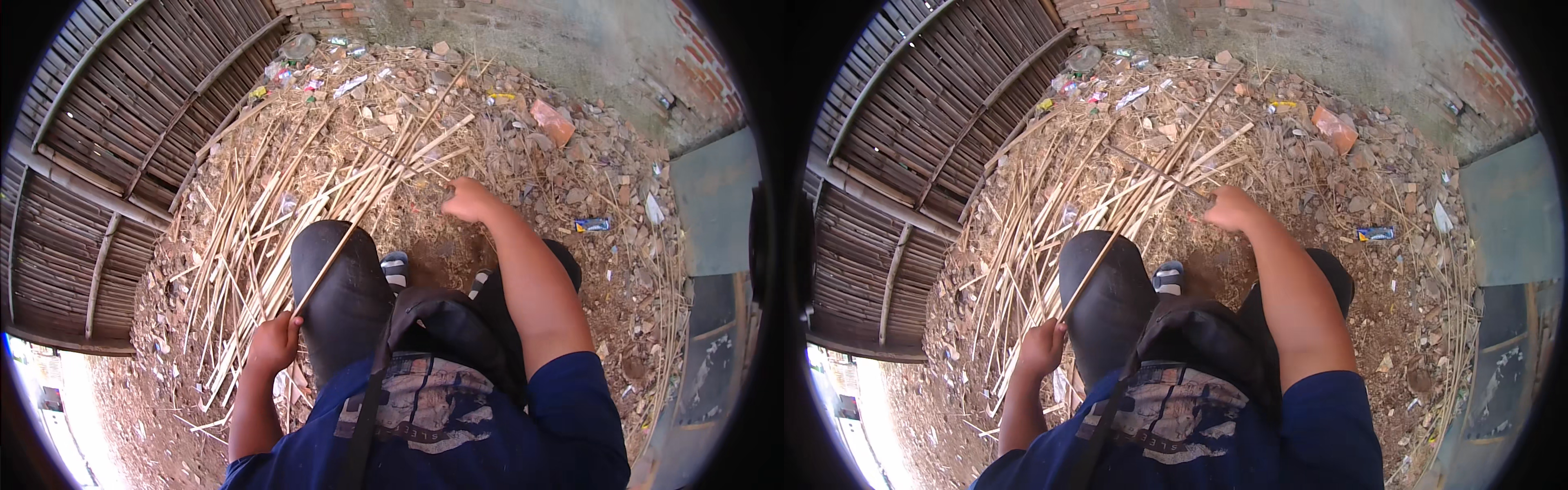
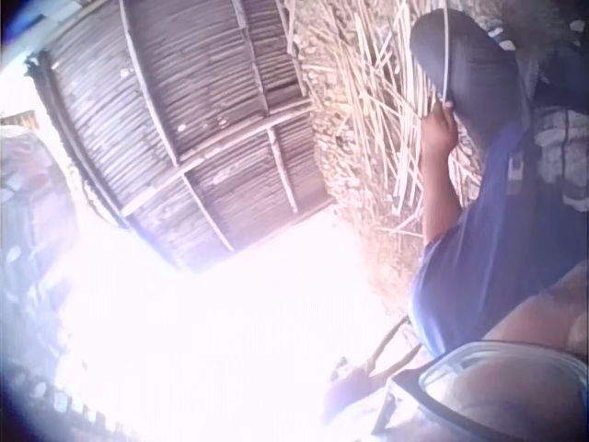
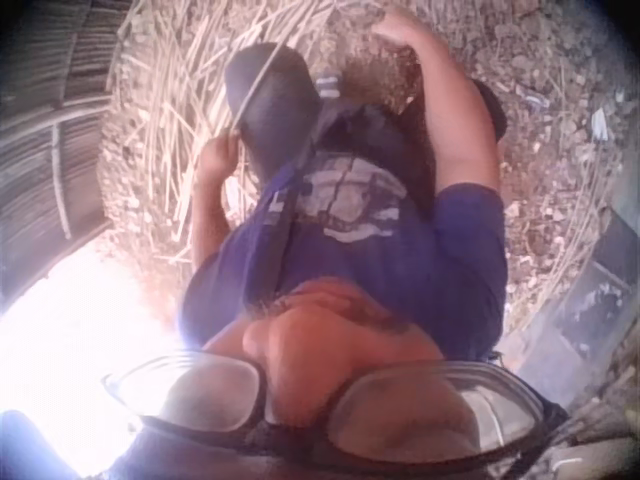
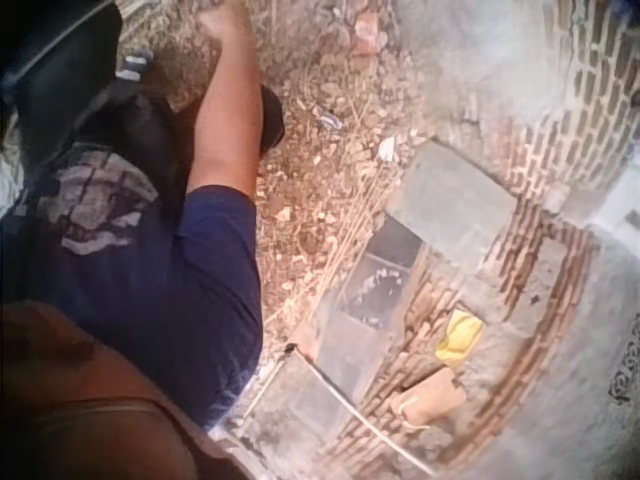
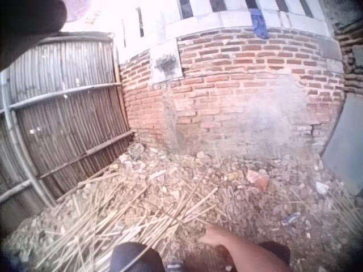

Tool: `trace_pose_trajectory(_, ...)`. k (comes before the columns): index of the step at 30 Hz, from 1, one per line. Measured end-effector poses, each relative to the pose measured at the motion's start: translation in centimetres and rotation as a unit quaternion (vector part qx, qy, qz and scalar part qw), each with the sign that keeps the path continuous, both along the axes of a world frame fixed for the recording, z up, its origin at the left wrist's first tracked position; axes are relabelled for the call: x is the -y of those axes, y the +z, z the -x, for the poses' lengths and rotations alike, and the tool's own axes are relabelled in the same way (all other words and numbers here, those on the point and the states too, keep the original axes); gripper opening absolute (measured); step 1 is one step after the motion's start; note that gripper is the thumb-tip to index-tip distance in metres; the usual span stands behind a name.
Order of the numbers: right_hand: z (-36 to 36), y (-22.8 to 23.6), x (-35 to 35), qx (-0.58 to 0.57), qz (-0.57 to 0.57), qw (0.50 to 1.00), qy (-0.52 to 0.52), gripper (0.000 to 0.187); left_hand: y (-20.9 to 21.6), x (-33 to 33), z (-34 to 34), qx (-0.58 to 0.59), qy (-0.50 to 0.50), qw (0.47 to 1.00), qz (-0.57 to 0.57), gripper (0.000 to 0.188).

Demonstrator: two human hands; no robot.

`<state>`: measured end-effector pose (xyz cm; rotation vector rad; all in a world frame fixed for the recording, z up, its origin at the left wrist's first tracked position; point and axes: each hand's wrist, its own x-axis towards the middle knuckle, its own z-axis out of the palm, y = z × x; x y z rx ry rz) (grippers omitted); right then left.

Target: The person strips layers from a bamboo stick using a blade while sitting on the ground, holding the stick against their leg and pulling the blade towards themselves.

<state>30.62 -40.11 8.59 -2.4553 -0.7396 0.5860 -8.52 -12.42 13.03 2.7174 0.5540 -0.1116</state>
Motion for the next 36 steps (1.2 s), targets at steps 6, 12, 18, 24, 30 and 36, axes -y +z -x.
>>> trace_pose_trajectory(6,5.4,6.1,-2.3,0.034,0.046,0.994,0.098,0.034,1.5,0.8,0.5,-0.038,0.014,0.998,-0.044,0.035)
trace_pose_trajectory(12,1.9,3.6,-0.5,-0.01,0.029,0.998,0.058,0.036,-0.4,-0.1,1.1,-0.01,0.004,1.0,-0.017,0.033)
trace_pose_trajectory(18,5.2,4.7,-2.8,0.065,0.013,0.993,0.101,0.03,0.2,0.3,1.2,-0.02,0.002,1.0,-0.024,0.031)
trace_pose_trajectory(24,2.2,4.1,-1.6,-0.045,0.061,0.992,0.097,0.038,-0.1,0.0,0.3,-0.015,0.003,1.0,-0.005,0.03)
trace_pose_trajectory(30,4.8,5.2,-2.2,0.005,0.039,0.997,0.066,0.032,0.8,0.4,0.5,-0.027,0.005,1.0,-0.013,0.031)
trace_pose_trajectory(36,1.2,1.8,-1.3,-0.028,0.041,0.998,0.044,0.033,-1.4,-0.5,0.0,-0.009,-0.007,1.0,0.003,0.031)
